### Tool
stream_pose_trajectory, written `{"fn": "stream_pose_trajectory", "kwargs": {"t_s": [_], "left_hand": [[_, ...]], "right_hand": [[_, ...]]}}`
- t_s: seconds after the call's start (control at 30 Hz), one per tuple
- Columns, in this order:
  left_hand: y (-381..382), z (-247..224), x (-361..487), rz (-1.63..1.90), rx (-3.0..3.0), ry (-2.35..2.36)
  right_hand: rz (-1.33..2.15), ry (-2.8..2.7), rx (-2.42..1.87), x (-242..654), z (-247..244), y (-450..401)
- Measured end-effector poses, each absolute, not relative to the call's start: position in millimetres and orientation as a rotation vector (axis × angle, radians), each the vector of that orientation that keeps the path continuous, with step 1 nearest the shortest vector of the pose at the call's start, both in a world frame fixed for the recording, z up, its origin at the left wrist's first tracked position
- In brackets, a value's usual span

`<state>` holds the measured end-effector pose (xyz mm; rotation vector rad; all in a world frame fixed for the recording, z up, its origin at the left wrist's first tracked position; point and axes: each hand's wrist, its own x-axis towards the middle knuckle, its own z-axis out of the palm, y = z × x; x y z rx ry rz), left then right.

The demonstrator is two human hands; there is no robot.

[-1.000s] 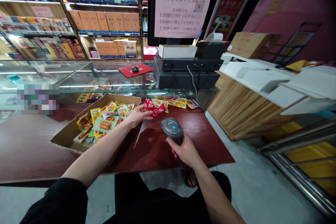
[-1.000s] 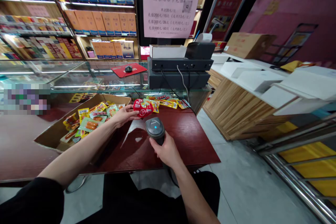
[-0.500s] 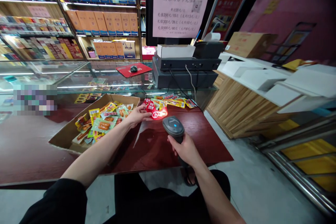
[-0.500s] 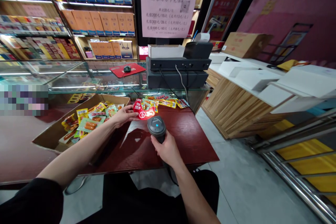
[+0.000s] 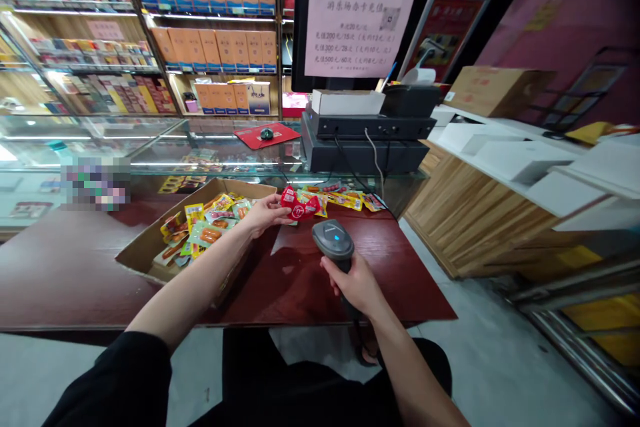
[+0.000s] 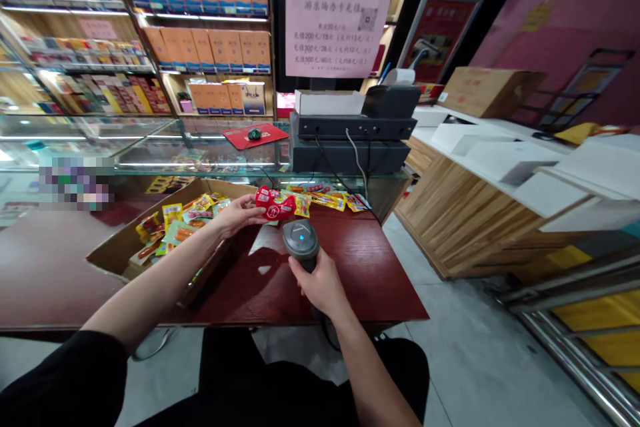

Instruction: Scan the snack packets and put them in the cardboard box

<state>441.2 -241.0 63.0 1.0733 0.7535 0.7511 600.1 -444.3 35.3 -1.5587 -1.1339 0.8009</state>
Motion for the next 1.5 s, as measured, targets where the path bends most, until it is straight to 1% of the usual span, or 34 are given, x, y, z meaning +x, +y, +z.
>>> {"fn": "stream_pose_trajectory", "kwargs": {"t_s": [0.1,0.3,0.37,0.43,0.57,0.83,0.93,1.03,1.2,1.33,1.5], "left_hand": [[-230,81,406,0.868,1.091,0.777],[-223,115,292,1.074,1.140,0.990],[-227,122,272,1.143,1.131,1.033],[-230,124,269,1.153,1.132,1.047],[-227,117,309,1.009,1.186,1.021],[-204,77,458,0.714,1.394,0.843],[-193,59,509,0.605,1.663,0.922],[-183,41,546,0.471,2.107,1.037],[-181,26,582,0.284,2.759,1.188],[-182,18,595,0.105,2.916,1.365],[-181,4,591,0.160,3.058,1.034]], "right_hand": [[0.861,-1.151,-1.501,593,36,-431],[0.971,-1.226,-1.427,568,37,-407],[1.003,-1.245,-1.416,560,38,-404],[1.027,-1.252,-1.407,556,38,-403],[1.011,-1.226,-1.403,566,36,-407],[0.830,-1.072,-1.587,622,35,-434],[0.768,-1.018,-1.640,640,35,-443],[0.727,-0.987,-1.669,655,34,-451],[0.645,-0.957,-1.722,672,36,-463],[0.646,-0.924,-1.732,678,38,-468],[0.658,-0.924,-1.709,679,33,-469]]}}
